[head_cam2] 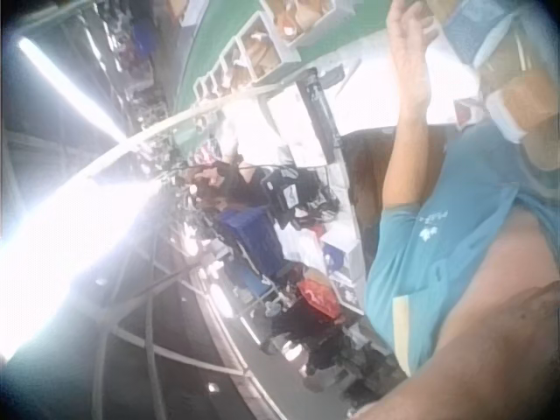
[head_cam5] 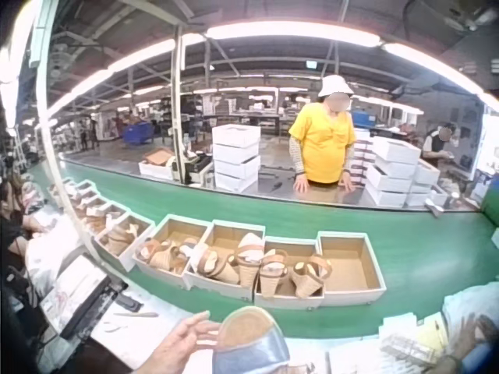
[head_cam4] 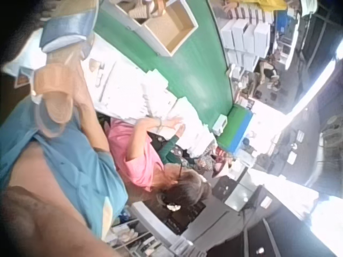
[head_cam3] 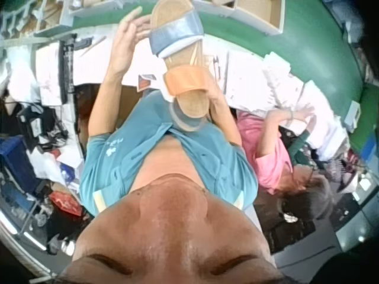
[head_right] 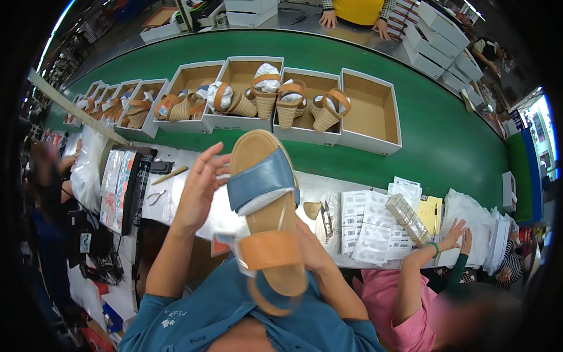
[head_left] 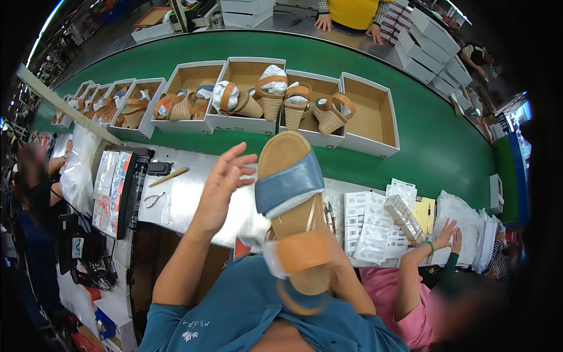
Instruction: The person picks up pairs of wedge sandals from a conveyor belt, inspects them by turning them over, and places them into open cardboard boxes. The person repeats this process for multiple pairs of shoes.
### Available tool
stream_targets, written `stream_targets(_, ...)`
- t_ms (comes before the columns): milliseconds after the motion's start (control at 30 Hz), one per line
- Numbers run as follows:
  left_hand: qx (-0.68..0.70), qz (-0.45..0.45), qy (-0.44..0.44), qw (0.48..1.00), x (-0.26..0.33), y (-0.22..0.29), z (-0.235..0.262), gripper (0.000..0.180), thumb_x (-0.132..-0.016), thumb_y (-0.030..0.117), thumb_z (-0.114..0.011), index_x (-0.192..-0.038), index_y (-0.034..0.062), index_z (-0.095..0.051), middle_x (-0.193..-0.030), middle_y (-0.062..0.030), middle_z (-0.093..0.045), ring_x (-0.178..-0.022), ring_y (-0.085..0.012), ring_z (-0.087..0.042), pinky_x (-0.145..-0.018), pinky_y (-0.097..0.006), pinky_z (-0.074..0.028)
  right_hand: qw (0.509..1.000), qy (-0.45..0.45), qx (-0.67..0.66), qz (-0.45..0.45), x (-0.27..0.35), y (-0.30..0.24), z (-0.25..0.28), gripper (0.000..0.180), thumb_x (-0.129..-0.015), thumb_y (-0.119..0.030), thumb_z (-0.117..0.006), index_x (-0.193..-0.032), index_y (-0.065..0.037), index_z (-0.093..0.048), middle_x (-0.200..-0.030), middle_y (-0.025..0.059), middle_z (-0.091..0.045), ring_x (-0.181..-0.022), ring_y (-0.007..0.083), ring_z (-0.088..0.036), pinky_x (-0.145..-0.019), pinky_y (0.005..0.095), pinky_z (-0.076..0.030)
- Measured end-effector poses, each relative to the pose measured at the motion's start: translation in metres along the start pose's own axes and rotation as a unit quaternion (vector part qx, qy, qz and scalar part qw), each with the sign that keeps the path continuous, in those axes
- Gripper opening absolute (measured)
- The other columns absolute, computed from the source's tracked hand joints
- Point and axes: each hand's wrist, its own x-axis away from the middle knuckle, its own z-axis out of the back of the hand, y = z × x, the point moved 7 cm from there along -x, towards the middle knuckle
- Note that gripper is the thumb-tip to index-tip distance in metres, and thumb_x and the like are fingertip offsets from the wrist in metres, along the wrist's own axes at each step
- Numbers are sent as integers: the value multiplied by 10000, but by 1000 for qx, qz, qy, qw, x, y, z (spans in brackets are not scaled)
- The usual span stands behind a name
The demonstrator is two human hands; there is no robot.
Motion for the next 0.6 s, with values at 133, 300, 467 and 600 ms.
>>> stream_targets(133,-3,-39,-80,996,9,-1,-45,997,-831,246,-754,-1556,98,-86,-1519,-142,-318,-1356,-255,-392,-1087,-402,-366,808,-426,-366,-180,-10,30,-52,550,-928,-489,-530,-1214,-22,-483,-972,140,-537,-742,240,-605,-623,329,-507)
stream_targets(300,-64,-10,-69,996,13,6,-50,1122,-729,183,-847,-1554,102,-90,-1465,-182,-365,-1279,-271,-467,-1002,-408,-459,598,-581,-519,-191,-13,47,-59,652,-968,-484,-445,-1437,-46,-332,-1016,188,-499,-736,300,-606,-608,398,-510)
stream_targets(467,-100,-3,-33,994,20,11,-47,1089,-732,181,-840,-1548,91,-126,-1437,-199,-387,-1241,-269,-498,-955,-405,-492,608,-556,-537,-181,-12,60,-57,646,-989,-477,-429,-1440,-28,-317,-1023,189,-528,-699,284,-628,-597,383,-534)
stream_targets(600,-81,-7,-28,996,18,9,-45,1085,-718,149,-843,-1546,86,-143,-1414,-189,-416,-1227,-257,-510,-936,-389,-508,640,-530,-531,-166,-9,52,-56,733,-944,-506,-479,-1476,-48,-268,-1157,240,-503,-847,358,-636,-677,406,-550)
